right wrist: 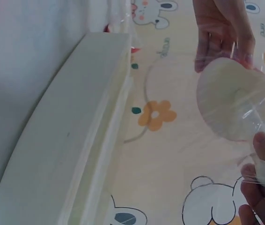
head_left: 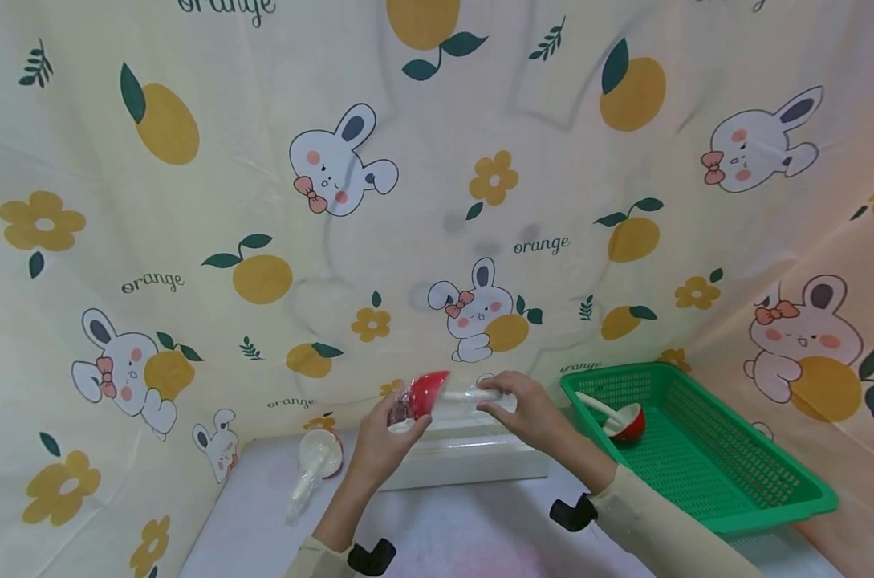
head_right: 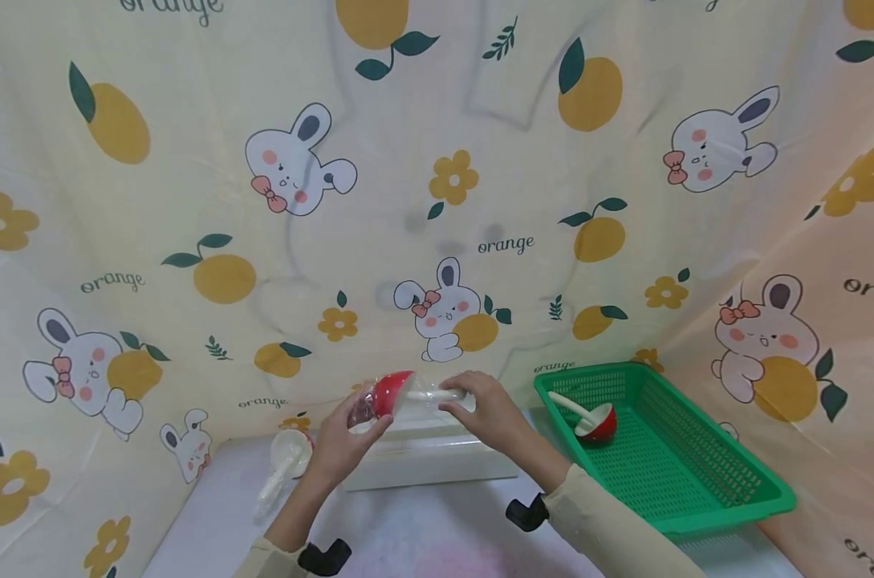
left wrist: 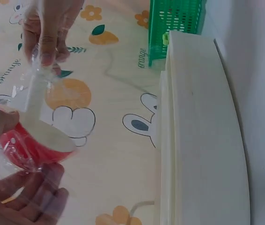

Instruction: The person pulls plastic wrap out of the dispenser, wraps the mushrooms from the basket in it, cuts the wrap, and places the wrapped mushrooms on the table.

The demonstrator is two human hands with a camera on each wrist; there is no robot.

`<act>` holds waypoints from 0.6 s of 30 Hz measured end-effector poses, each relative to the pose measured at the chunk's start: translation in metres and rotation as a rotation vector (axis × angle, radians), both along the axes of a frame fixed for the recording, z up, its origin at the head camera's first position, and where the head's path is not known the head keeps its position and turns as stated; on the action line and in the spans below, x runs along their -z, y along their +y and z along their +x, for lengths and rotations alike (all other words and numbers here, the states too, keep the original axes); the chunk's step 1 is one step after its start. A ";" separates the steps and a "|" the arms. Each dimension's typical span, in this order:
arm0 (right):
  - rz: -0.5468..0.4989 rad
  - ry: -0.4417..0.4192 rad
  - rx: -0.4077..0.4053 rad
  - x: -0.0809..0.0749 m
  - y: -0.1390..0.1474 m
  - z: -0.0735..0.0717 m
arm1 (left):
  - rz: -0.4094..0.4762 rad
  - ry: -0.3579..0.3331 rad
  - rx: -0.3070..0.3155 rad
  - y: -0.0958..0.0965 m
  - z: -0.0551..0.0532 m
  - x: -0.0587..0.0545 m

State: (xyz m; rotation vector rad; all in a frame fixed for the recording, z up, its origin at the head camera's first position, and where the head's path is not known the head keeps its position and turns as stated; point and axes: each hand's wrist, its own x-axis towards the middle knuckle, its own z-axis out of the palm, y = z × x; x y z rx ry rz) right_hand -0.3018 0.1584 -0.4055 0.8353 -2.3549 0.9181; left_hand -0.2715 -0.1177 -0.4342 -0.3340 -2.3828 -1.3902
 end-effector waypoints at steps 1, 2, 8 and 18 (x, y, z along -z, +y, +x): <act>0.011 -0.010 0.002 0.001 0.001 0.002 | 0.003 -0.015 0.005 0.000 0.002 0.001; 0.018 -0.026 0.001 0.002 0.001 0.003 | 0.006 -0.039 0.008 0.000 0.005 0.002; 0.047 -0.114 -0.012 0.016 0.005 0.017 | -0.016 -0.153 0.031 -0.003 0.019 0.014; 0.065 -0.240 -0.116 0.054 0.013 0.038 | -0.052 -0.341 0.123 -0.012 0.048 0.032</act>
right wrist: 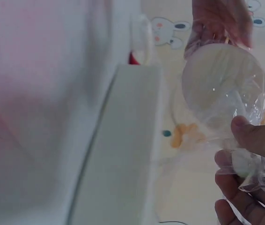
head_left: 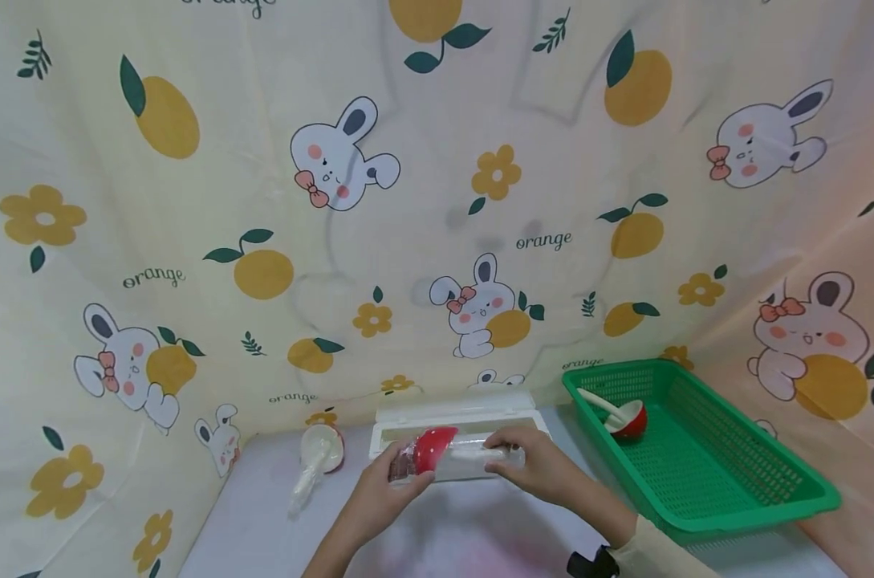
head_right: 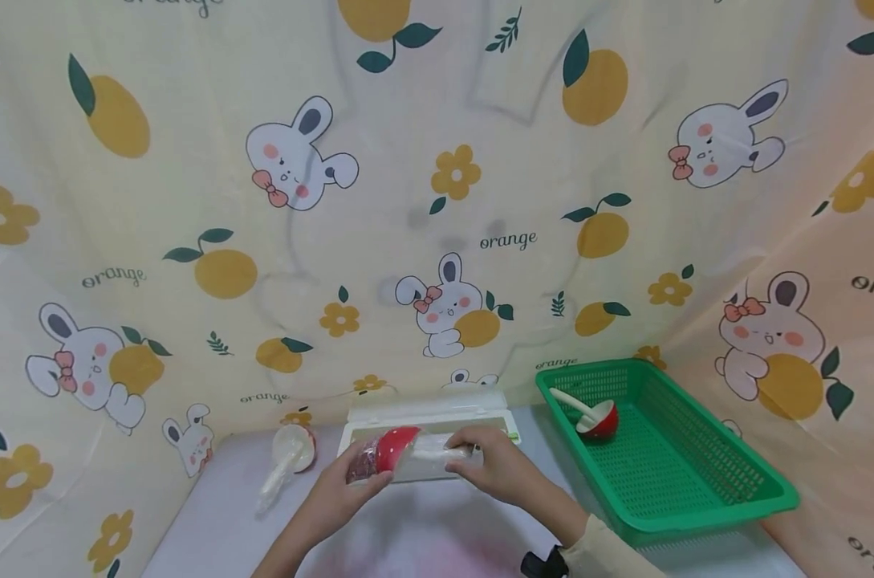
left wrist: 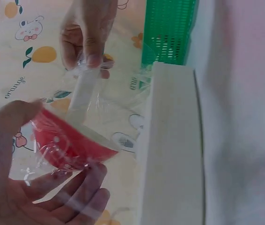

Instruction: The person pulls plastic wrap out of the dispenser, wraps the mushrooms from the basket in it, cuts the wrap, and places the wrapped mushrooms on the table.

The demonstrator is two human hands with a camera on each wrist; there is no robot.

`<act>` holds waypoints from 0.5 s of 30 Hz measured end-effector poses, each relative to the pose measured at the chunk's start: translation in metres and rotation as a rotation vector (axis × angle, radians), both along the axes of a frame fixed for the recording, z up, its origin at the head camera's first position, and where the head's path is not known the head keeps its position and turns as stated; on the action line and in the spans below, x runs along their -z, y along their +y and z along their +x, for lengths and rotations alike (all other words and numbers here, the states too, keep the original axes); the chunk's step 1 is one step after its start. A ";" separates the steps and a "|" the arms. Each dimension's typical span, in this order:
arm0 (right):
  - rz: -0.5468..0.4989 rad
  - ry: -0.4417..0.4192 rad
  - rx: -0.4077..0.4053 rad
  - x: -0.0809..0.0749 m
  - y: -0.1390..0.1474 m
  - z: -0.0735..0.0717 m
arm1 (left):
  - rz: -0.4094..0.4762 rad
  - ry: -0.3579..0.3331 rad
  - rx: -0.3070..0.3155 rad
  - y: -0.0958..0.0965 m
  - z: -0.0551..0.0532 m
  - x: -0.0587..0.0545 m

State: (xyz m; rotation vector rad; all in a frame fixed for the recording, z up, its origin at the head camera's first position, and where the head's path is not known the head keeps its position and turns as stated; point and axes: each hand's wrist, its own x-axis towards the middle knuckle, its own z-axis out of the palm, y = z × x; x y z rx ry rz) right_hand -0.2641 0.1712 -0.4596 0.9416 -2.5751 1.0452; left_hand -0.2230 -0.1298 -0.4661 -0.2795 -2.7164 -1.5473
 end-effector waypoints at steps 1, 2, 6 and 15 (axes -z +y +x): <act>-0.009 0.001 -0.008 0.004 0.000 0.002 | 0.007 -0.002 0.009 -0.001 0.002 0.003; -0.020 0.004 -0.021 0.009 0.000 0.004 | 0.010 -0.007 0.012 -0.001 0.003 0.005; -0.061 0.027 -0.071 0.030 0.000 0.009 | 0.016 -0.037 0.014 -0.001 0.004 0.019; -0.057 -0.019 -0.084 0.071 0.000 0.006 | 0.006 -0.056 0.045 0.003 -0.007 0.055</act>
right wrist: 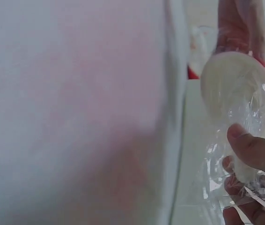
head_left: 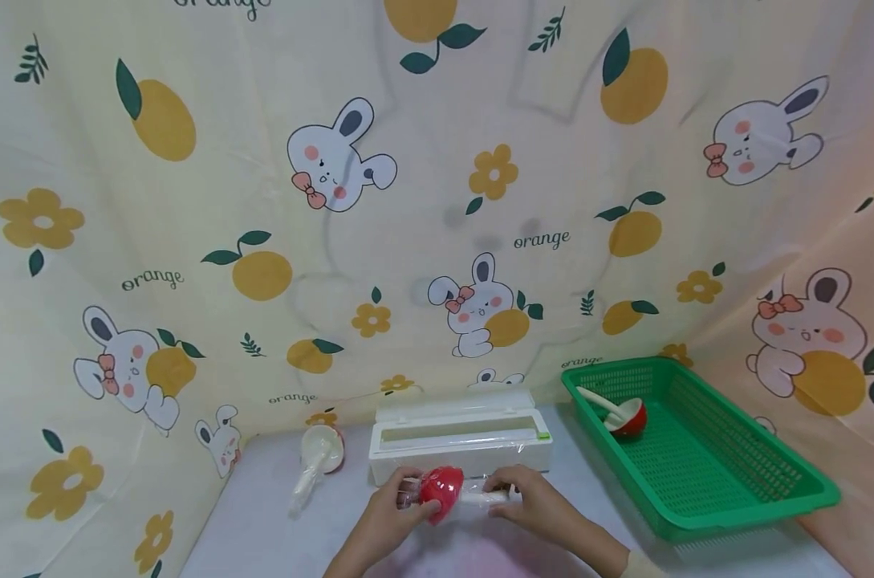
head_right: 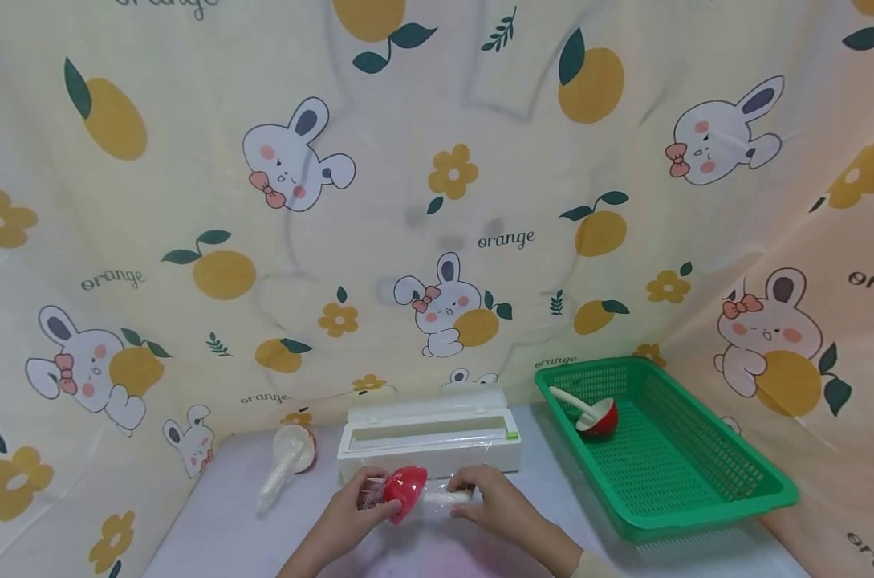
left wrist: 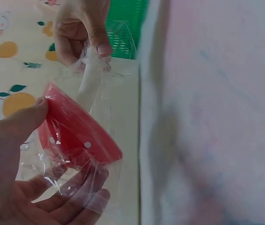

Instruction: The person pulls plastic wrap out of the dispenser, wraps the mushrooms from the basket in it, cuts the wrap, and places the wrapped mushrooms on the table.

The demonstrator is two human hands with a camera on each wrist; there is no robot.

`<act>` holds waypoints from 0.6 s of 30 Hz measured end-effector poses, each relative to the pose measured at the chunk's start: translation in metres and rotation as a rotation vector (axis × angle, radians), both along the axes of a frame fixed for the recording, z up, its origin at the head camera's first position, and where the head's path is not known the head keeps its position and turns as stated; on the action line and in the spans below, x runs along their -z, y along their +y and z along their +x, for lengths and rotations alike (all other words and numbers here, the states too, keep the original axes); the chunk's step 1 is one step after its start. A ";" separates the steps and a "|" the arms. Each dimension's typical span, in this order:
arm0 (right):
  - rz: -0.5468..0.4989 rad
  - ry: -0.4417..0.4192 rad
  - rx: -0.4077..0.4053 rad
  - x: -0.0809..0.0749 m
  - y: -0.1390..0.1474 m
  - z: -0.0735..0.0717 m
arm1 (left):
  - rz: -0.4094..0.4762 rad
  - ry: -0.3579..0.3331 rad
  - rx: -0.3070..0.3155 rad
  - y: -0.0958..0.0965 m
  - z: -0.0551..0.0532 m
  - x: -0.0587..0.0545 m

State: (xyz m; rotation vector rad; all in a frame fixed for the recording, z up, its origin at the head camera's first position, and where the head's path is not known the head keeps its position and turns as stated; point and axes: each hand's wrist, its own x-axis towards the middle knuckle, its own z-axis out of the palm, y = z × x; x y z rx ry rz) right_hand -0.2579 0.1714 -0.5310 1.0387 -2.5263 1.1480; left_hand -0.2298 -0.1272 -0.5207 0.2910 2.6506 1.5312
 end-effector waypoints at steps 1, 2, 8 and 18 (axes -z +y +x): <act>0.011 -0.022 0.006 0.002 0.000 -0.002 | -0.006 -0.001 0.000 0.001 -0.002 0.003; 0.024 -0.042 0.012 0.005 0.000 -0.004 | -0.010 0.007 0.001 0.002 -0.003 0.005; 0.092 -0.077 0.042 0.018 0.001 -0.017 | -0.048 0.065 -0.033 0.011 -0.013 0.013; 0.118 -0.142 0.026 0.031 0.002 -0.022 | -0.117 0.168 -0.033 0.020 -0.020 0.030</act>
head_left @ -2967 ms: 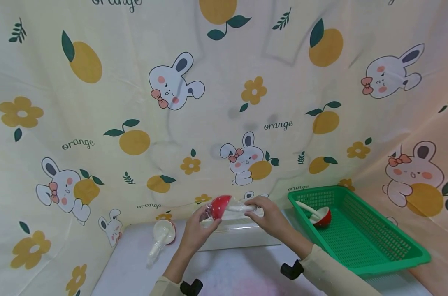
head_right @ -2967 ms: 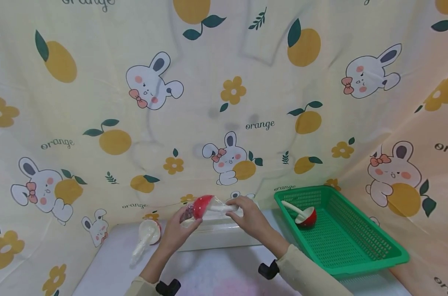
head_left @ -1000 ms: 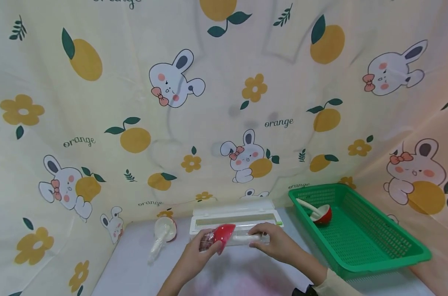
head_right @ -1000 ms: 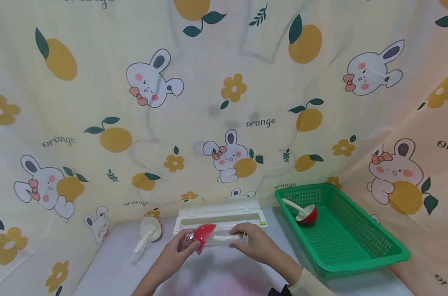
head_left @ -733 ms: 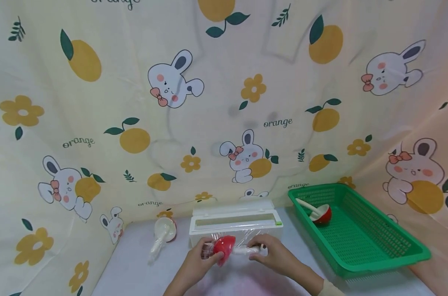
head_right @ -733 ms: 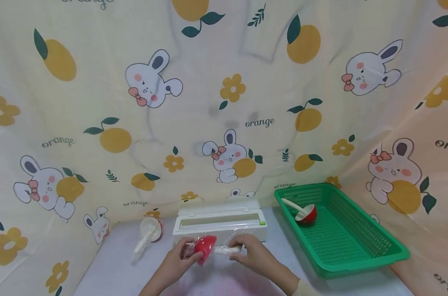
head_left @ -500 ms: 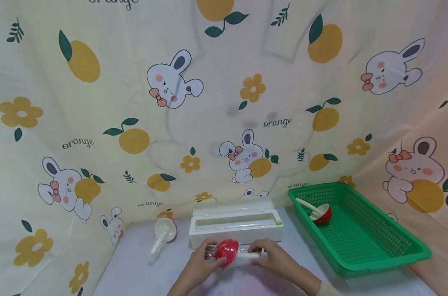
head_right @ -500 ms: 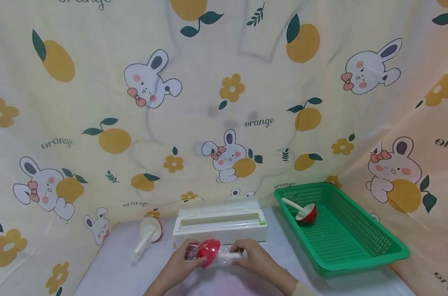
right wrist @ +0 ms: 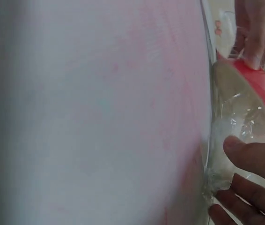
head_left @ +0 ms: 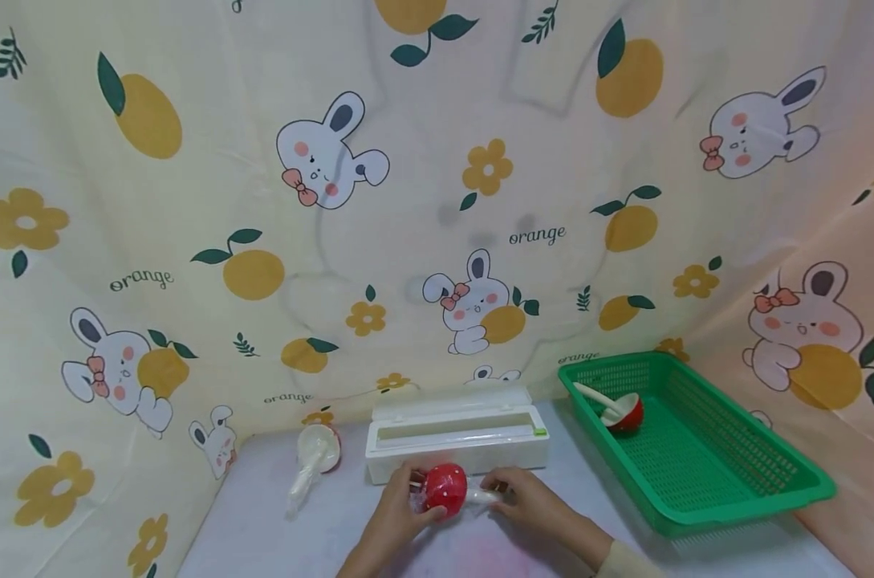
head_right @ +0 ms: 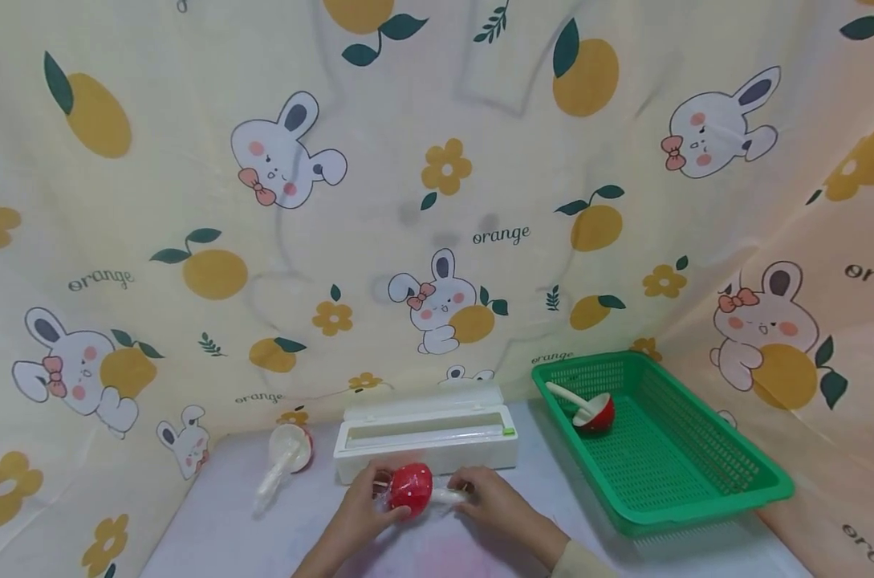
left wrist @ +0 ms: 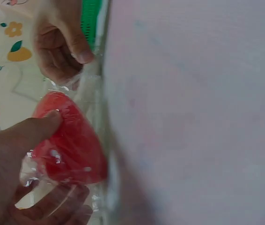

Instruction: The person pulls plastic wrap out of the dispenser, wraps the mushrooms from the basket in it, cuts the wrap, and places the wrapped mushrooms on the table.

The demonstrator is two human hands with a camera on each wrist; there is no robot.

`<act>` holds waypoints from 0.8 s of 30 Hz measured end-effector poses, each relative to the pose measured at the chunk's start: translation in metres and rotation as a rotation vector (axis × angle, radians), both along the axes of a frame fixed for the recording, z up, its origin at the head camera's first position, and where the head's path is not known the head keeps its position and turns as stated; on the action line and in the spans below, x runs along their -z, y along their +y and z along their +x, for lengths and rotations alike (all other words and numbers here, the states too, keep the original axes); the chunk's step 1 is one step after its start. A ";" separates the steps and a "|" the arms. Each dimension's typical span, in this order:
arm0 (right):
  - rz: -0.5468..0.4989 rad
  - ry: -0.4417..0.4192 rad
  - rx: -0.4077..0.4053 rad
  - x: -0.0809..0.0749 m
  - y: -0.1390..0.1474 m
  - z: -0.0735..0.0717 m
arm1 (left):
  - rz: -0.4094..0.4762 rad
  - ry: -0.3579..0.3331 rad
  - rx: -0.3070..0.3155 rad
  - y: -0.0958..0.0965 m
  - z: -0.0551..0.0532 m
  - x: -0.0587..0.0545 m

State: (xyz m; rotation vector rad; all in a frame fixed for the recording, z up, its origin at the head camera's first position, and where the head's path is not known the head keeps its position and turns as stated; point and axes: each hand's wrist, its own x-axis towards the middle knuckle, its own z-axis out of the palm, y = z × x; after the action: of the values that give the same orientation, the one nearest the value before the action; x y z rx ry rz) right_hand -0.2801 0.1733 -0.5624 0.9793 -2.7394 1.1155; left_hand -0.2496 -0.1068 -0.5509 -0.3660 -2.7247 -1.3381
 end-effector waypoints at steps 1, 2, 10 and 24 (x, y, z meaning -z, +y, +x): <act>0.002 -0.010 0.000 0.000 0.001 0.001 | 0.002 -0.001 0.003 0.001 0.000 0.000; 0.003 -0.026 0.000 -0.001 0.002 0.002 | 0.002 -0.003 0.003 0.001 0.001 0.001; -0.018 -0.069 -0.011 -0.004 0.014 0.006 | -0.006 -0.014 -0.002 0.003 0.006 0.000; -0.228 0.248 0.160 -0.013 0.036 0.005 | -0.108 0.016 -0.051 0.006 0.014 -0.020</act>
State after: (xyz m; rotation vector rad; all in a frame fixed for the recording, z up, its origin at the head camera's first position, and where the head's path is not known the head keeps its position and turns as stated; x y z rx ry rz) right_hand -0.2752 0.2089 -0.5498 0.7934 -2.3857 1.1603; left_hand -0.2352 -0.1006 -0.5307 -0.3109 -2.7798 -1.1743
